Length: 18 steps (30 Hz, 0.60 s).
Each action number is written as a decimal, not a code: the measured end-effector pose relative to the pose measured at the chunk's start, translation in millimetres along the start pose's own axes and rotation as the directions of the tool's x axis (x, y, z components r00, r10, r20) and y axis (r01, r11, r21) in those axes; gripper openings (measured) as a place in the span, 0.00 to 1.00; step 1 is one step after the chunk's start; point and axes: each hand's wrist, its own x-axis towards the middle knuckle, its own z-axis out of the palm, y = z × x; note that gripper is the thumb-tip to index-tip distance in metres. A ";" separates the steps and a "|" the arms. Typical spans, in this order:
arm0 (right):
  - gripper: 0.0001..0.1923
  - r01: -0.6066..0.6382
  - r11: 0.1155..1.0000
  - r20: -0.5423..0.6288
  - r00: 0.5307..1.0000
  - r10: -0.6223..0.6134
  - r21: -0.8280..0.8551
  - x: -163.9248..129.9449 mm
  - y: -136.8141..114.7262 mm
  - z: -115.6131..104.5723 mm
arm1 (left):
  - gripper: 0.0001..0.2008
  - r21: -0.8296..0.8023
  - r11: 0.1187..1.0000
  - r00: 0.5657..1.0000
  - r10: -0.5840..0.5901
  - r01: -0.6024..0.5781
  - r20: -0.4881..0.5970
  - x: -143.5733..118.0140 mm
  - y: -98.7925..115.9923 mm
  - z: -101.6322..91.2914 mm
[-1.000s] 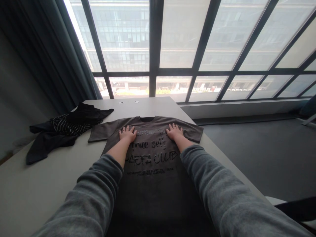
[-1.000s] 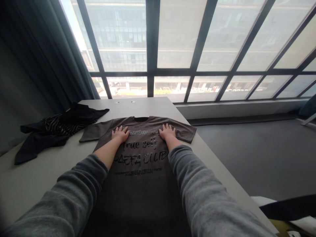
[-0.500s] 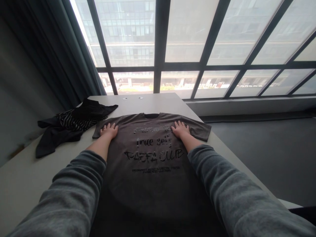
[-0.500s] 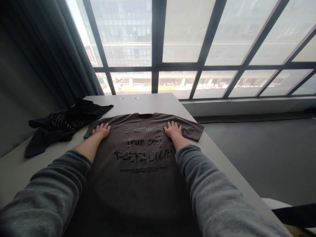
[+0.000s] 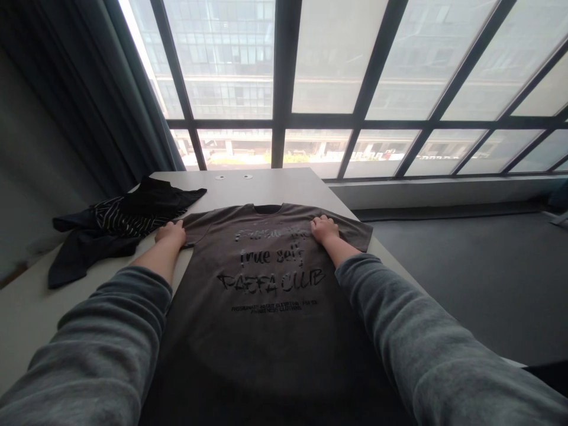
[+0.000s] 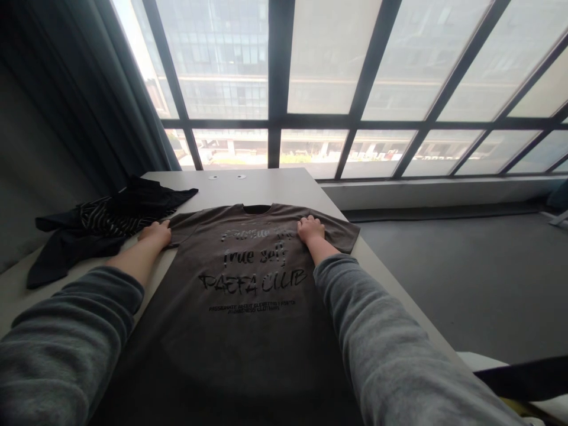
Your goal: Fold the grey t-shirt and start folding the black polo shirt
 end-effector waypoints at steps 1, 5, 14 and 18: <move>0.27 -0.018 1.000 -0.011 1.000 0.018 0.014 4.7 4.3 -2.2 | 0.31 0.008 1.000 1.000 0.002 -0.002 0.001 0.0 -1.0 -0.7; 0.32 -0.140 0.988 -0.060 0.988 0.144 0.068 25.1 26.7 -12.1 | 0.28 0.042 0.999 1.000 0.019 -0.019 0.001 -1.3 0.5 1.3; 0.37 -0.176 0.978 0.016 0.984 0.176 0.107 55.6 60.5 -23.6 | 0.24 0.086 0.972 0.975 0.220 -0.217 -0.023 0.3 7.0 -3.0; 0.36 -0.191 0.978 0.042 0.981 0.188 0.088 60.7 61.3 -24.4 | 0.25 0.061 0.979 0.981 0.195 -0.193 -0.027 5.3 15.4 -7.2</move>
